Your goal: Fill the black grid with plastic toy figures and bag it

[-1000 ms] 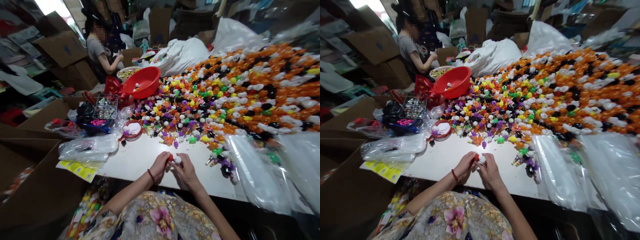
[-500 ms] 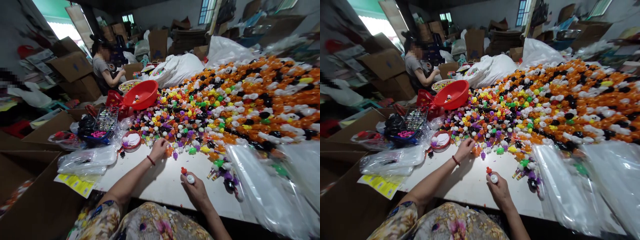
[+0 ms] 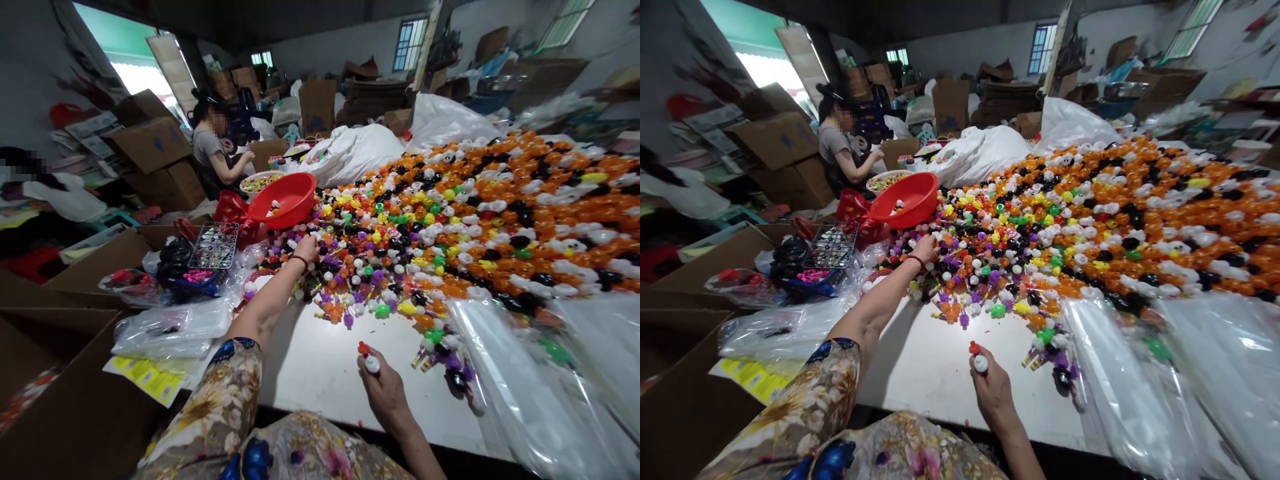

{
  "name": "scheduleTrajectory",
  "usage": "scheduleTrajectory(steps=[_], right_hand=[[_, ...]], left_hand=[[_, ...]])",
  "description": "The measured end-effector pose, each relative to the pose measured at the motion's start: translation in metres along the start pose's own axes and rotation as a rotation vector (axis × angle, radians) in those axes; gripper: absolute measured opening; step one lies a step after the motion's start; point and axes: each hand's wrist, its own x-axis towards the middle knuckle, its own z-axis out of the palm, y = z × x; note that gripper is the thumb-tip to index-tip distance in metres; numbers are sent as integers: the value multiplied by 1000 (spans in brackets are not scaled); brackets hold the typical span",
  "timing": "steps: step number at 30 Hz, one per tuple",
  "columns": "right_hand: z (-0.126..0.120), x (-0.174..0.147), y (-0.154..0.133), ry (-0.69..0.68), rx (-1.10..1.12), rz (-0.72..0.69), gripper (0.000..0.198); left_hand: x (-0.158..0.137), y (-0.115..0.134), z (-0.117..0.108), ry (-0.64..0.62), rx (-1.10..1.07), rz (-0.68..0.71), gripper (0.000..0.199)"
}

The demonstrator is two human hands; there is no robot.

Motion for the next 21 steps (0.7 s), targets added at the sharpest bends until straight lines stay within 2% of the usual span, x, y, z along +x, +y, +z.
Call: scheduleTrajectory(steps=[4,8,9,11,12,15,21], right_hand=[[4,1,5,32,114,107,54],[9,5,-4,69,261,174,62],[10,7,-10,80,280,164,60],[9,10,-23,102,272,96,53],[8,11,-30,110,250,47,48],[3,14,-48,89,143,-90,38],[-3,8,-53,48,-58,-258,30]], left_hand=[[-25,-9,-7,62,-189,-62,22],[-88,-25,-6,-36,-424,-191,3],[-108,-29,-3,-69,-476,-226,7],[-148,-36,2,-150,-612,-323,12],[-166,-38,5,-212,-765,-417,12],[-207,-39,10,-321,-1073,-608,15],[-232,-31,9,-354,-1163,-537,34]])
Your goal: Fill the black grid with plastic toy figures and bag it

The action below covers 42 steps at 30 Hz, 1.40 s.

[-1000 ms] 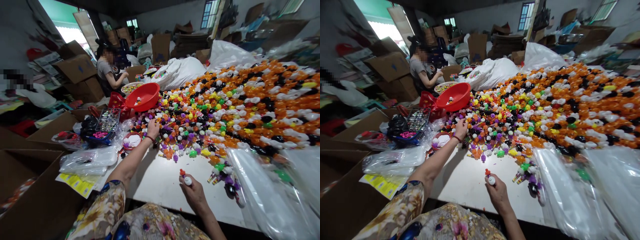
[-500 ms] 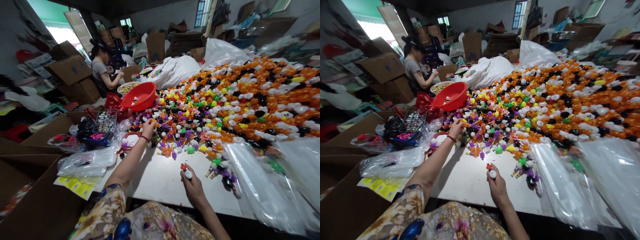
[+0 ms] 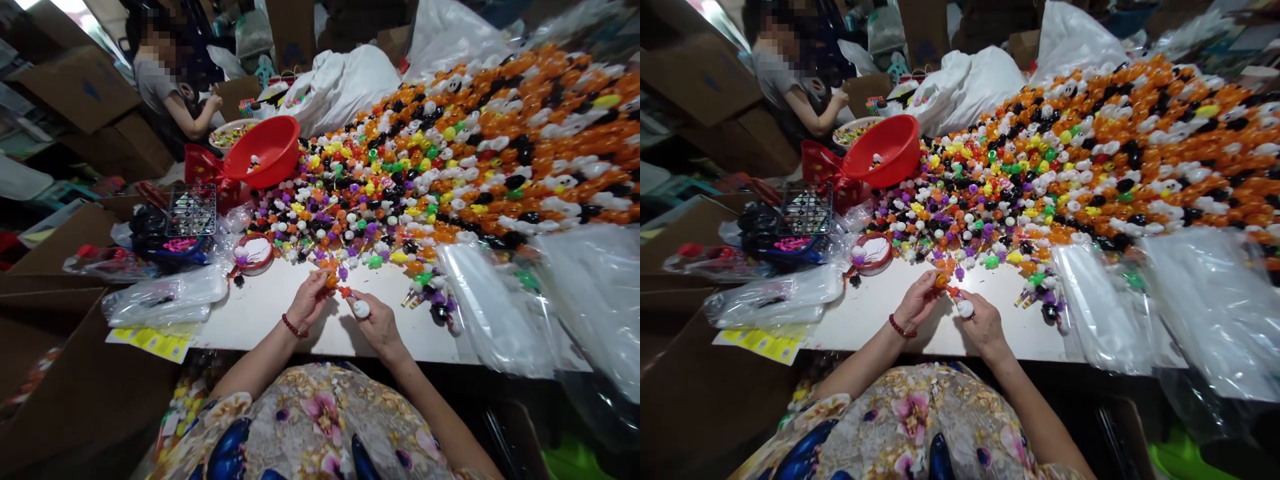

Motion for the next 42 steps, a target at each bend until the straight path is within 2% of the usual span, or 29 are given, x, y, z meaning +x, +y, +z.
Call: scheduleTrajectory(steps=[4,11,17,20,25,27,32,36,40,42], right_hand=[[-2,-5,3,43,-109,-78,29],[-11,-11,0,12,-284,-142,30],[-7,-12,-1,13,-168,-111,29],[-2,-13,0,13,-104,-54,28],[6,-14,1,2,26,-9,28],[8,-13,3,-15,51,5,28],[6,-8,19,-103,35,49,30],[-9,-1,47,-31,-128,67,34],[-33,5,69,180,-469,23,34],[-39,4,70,234,-494,11,34]], left_hand=[[-5,-7,3,-54,38,17,46],[-11,-21,6,-103,195,79,49],[-15,-28,5,-36,392,106,44],[-16,-33,5,-7,405,45,46],[-15,-39,2,-54,386,-14,50],[-13,-40,-1,-53,476,8,47],[-6,-37,0,-25,901,147,31],[19,-18,10,6,1056,244,25],[73,35,15,272,1253,562,22],[103,67,13,331,1475,743,38]])
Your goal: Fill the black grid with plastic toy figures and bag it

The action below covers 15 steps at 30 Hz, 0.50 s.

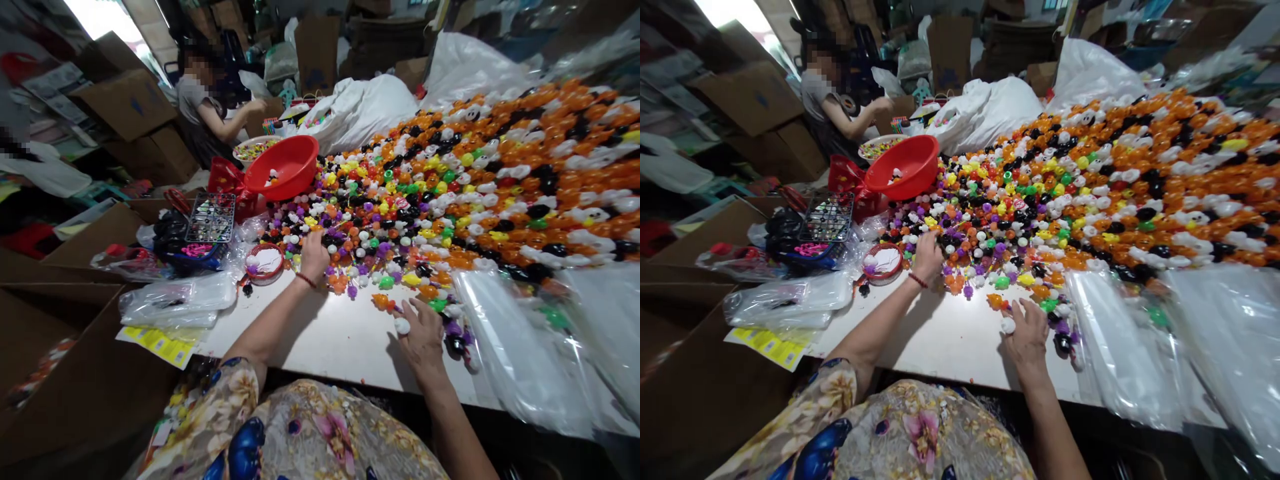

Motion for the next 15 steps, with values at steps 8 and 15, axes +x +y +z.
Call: scheduleTrajectory(steps=[8,15], right_hand=[[2,-19,-44,-318,506,356,53],[-5,-4,-63,-228,609,188,46]], left_hand=[[66,-25,-14,-145,249,46,31],[-27,-20,-26,-343,-772,-210,39]])
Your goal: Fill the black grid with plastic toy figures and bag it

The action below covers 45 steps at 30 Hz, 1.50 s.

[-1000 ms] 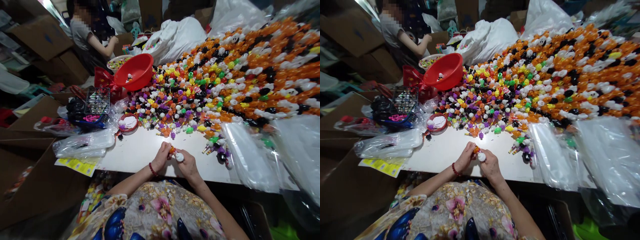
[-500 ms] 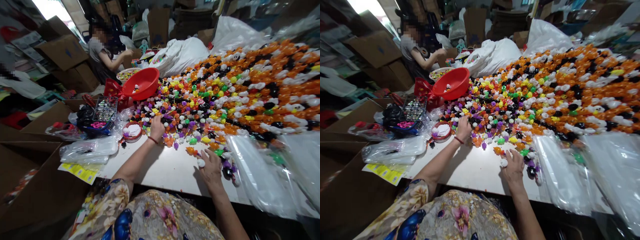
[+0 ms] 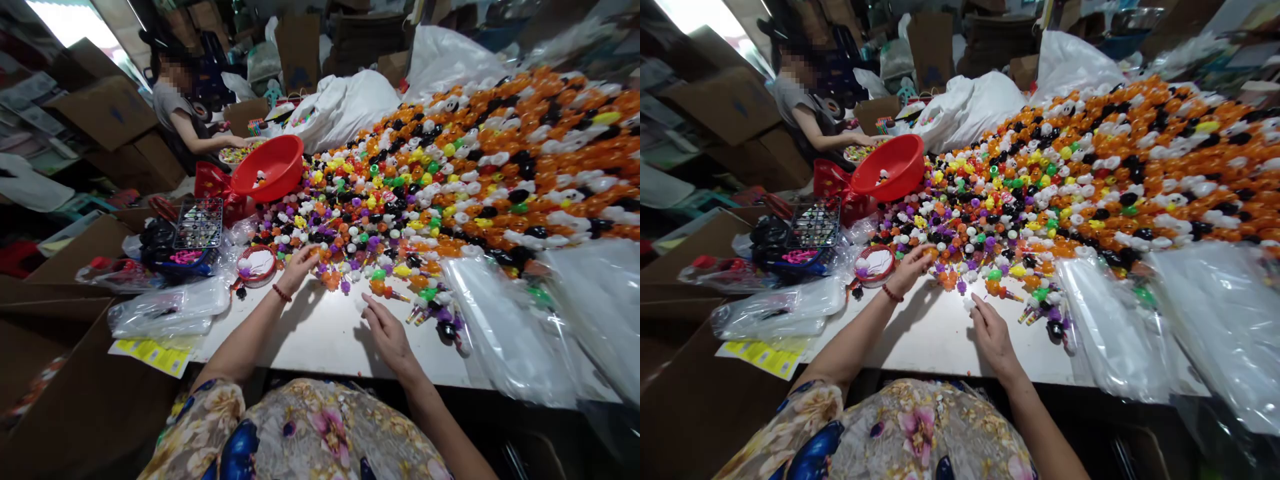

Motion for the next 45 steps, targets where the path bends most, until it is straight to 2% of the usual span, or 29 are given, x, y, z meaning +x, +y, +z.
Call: scheduleTrajectory(steps=[2,5,8,12,17,22,27,32,35,37,39,40,41,43,45], right_hand=[[2,5,-9,-5,32,-9,44],[5,9,-22,-5,48,-54,41],[7,9,-29,-44,36,-132,36],[3,3,-32,-102,1,-174,33],[-2,-1,-33,-125,-19,-166,31],[-2,-4,-31,-105,-17,2,29],[6,-10,-27,-190,27,18,32],[17,-15,-11,-181,19,17,35],[6,-11,7,-172,-26,22,37],[-8,-5,21,-46,-159,-46,34],[-20,2,34,145,-373,-151,28],[-23,6,39,216,-469,-209,26],[-22,9,43,255,-536,-268,25],[-10,15,46,236,-569,-395,26],[11,20,44,159,-535,-525,32]], left_hand=[[-32,-2,10,-127,-187,-121,45],[-66,0,25,-197,-343,-230,44],[-81,2,35,-233,-414,-283,42],[-86,0,42,-267,-454,-279,43],[-90,-6,50,-301,-350,-249,38],[-96,-7,57,-278,-101,-169,33],[-106,-8,62,-303,69,-138,30],[-121,-24,73,-202,137,-130,29],[-114,-30,72,-213,117,-119,25],[-96,-28,62,-105,150,-81,20],[-69,-24,44,142,285,-27,11],[-55,-22,33,292,388,6,7],[-41,-20,22,374,484,23,10],[-19,-18,3,400,597,-6,17],[-7,-17,-9,355,621,-30,22]])
